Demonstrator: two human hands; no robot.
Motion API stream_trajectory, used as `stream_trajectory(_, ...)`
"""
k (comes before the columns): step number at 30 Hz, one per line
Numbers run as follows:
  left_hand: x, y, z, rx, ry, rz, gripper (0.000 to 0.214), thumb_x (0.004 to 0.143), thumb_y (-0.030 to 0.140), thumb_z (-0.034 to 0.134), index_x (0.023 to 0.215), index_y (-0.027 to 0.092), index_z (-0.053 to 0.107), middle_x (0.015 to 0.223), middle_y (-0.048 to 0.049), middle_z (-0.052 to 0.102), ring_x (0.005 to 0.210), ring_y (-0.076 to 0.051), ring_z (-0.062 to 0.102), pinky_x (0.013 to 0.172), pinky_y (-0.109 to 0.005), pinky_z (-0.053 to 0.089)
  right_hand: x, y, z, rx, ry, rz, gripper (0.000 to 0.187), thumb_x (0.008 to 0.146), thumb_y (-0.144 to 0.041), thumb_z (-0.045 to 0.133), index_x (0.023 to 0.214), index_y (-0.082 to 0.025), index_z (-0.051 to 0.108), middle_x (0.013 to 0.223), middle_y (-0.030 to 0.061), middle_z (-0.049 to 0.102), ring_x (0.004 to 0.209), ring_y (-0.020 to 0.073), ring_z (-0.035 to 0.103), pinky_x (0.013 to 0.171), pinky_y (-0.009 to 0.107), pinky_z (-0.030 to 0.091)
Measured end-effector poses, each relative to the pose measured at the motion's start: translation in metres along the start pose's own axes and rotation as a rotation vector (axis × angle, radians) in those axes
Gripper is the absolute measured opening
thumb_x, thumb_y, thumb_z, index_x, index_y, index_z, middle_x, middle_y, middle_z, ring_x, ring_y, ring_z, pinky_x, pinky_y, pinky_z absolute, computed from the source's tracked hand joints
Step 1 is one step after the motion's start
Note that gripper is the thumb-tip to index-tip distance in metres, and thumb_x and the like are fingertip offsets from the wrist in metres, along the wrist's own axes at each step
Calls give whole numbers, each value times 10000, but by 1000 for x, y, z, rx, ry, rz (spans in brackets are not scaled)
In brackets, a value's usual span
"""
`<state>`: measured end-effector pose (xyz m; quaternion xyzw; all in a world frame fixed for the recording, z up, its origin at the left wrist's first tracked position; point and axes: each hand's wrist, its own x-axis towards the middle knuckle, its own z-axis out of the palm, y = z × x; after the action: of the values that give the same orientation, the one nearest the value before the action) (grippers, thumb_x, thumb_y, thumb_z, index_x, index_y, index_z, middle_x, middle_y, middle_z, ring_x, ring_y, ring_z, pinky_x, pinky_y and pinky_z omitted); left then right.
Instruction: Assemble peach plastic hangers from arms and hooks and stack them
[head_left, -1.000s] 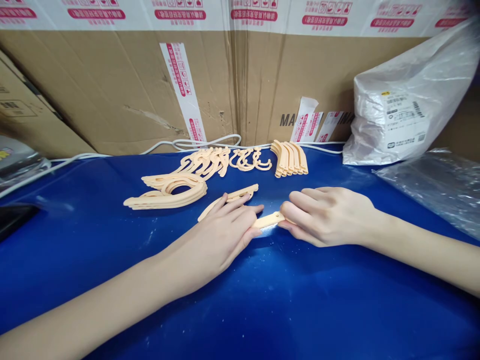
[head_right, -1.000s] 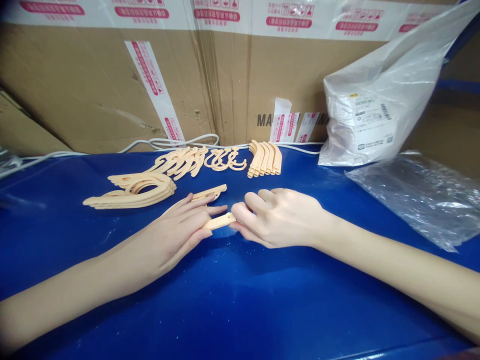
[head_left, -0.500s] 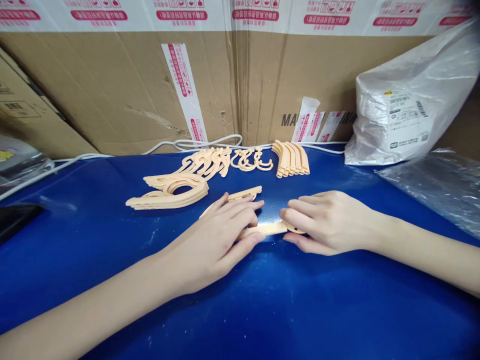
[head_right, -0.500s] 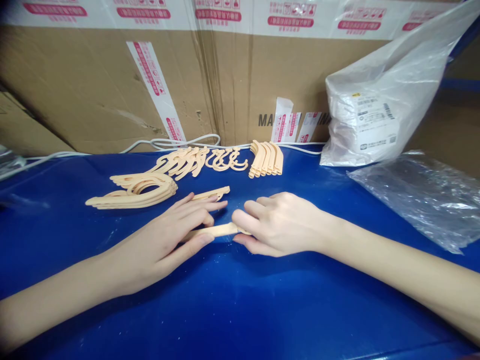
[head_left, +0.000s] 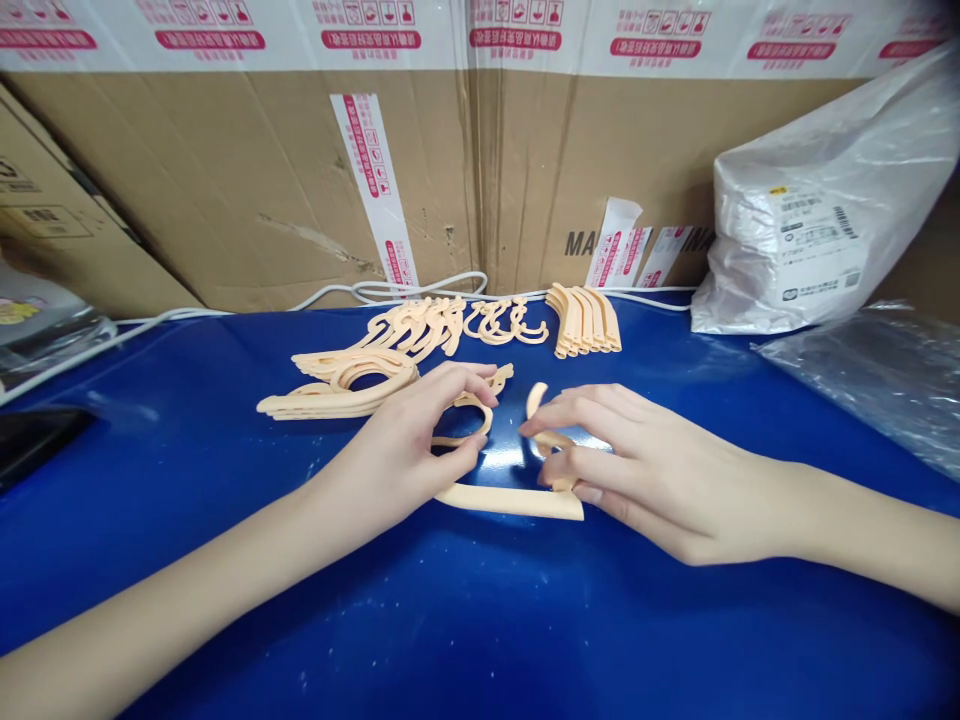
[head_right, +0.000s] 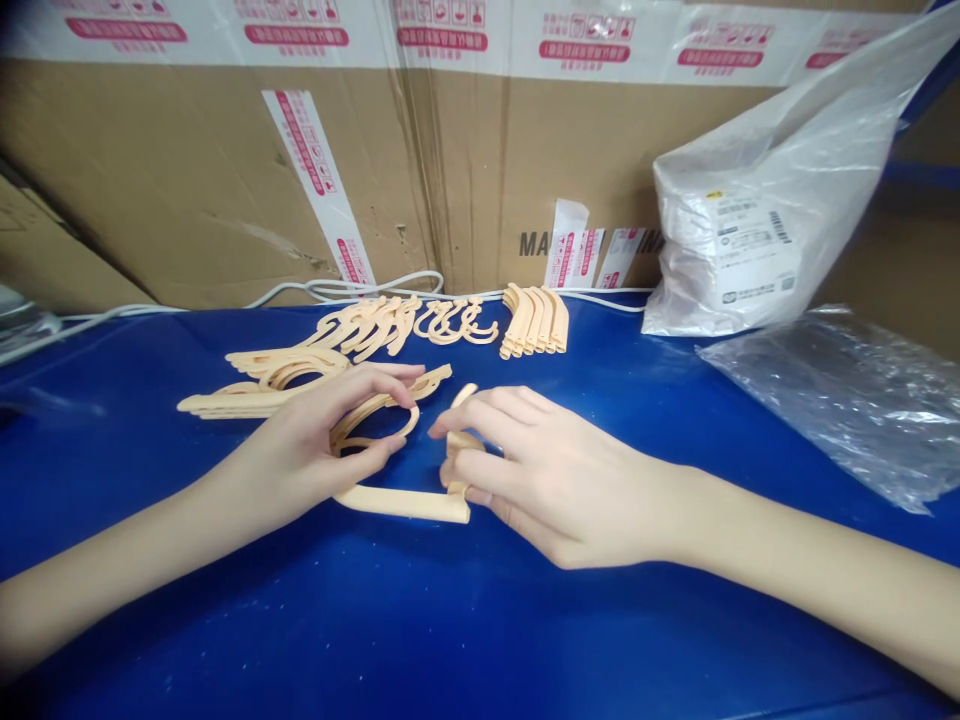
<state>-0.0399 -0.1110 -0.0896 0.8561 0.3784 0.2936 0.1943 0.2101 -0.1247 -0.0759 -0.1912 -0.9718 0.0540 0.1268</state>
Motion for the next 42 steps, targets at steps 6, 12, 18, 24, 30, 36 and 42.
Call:
stream_trajectory(6, -3, -3, 2, 75, 62, 24, 134, 873, 180, 546, 1004, 201, 527, 1199, -52, 610, 1184, -197, 547, 1020, -361, 437, 0, 1, 0, 158, -11, 115, 256, 925, -118, 396, 1069, -216, 584, 1239, 84, 512, 1062, 182, 483, 911, 336, 388)
stream_trajectory(12, -8, 0, 1, 175, 86, 3, 163, 875, 194, 556, 1033, 205, 516, 1204, -49, 599, 1155, -189, 562, 963, -334, 464, 3, -6, 3, 119, 73, 45, 190, 913, -358, 509, 878, -194, 598, 1033, 70, 615, 836, 181, 525, 764, 344, 377)
stream_trajectory(18, -11, 7, 2, 177, 91, -9, 141, 896, 224, 536, 1035, 212, 514, 1187, -42, 607, 1179, -183, 557, 961, -324, 465, 5, -19, 5, 20, 99, -58, 253, 905, -410, 559, 940, -168, 622, 1046, 81, 667, 847, 188, 564, 730, 339, 377)
stream_trajectory(24, -9, 9, 6, 101, 92, -74, 232, 841, 223, 593, 1059, 213, 517, 1204, -43, 622, 1136, -202, 588, 958, -349, 479, 6, -26, 4, 199, 100, -34, 198, 874, -347, 605, 915, -153, 597, 1075, 74, 676, 879, 171, 586, 754, 322, 413)
stream_trajectory(30, -8, 8, 8, 53, 69, -190, 262, 821, 287, 612, 1053, 212, 517, 1142, -50, 664, 1040, -231, 639, 923, -398, 502, 6, -21, 6, 320, 90, 14, 145, 872, -296, 616, 920, -165, 573, 1099, 77, 673, 935, 171, 597, 816, 317, 441)
stream_trajectory(36, -8, 9, 6, 49, 50, -209, 246, 831, 299, 597, 1052, 230, 516, 1133, -27, 669, 1049, -227, 634, 925, -391, 497, 4, -21, 5, 385, 93, 87, 106, 899, -256, 586, 958, -171, 563, 1076, 63, 674, 925, 156, 606, 829, 296, 460)
stream_trajectory(42, -10, 9, 8, 114, 23, -200, 279, 823, 317, 607, 1079, 255, 515, 1112, -7, 678, 1027, -218, 639, 933, -387, 489, 2, -22, 7, 372, -1, 235, 252, 882, -181, 570, 1128, -198, 522, 1054, 37, 648, 946, 149, 619, 825, 271, 482)
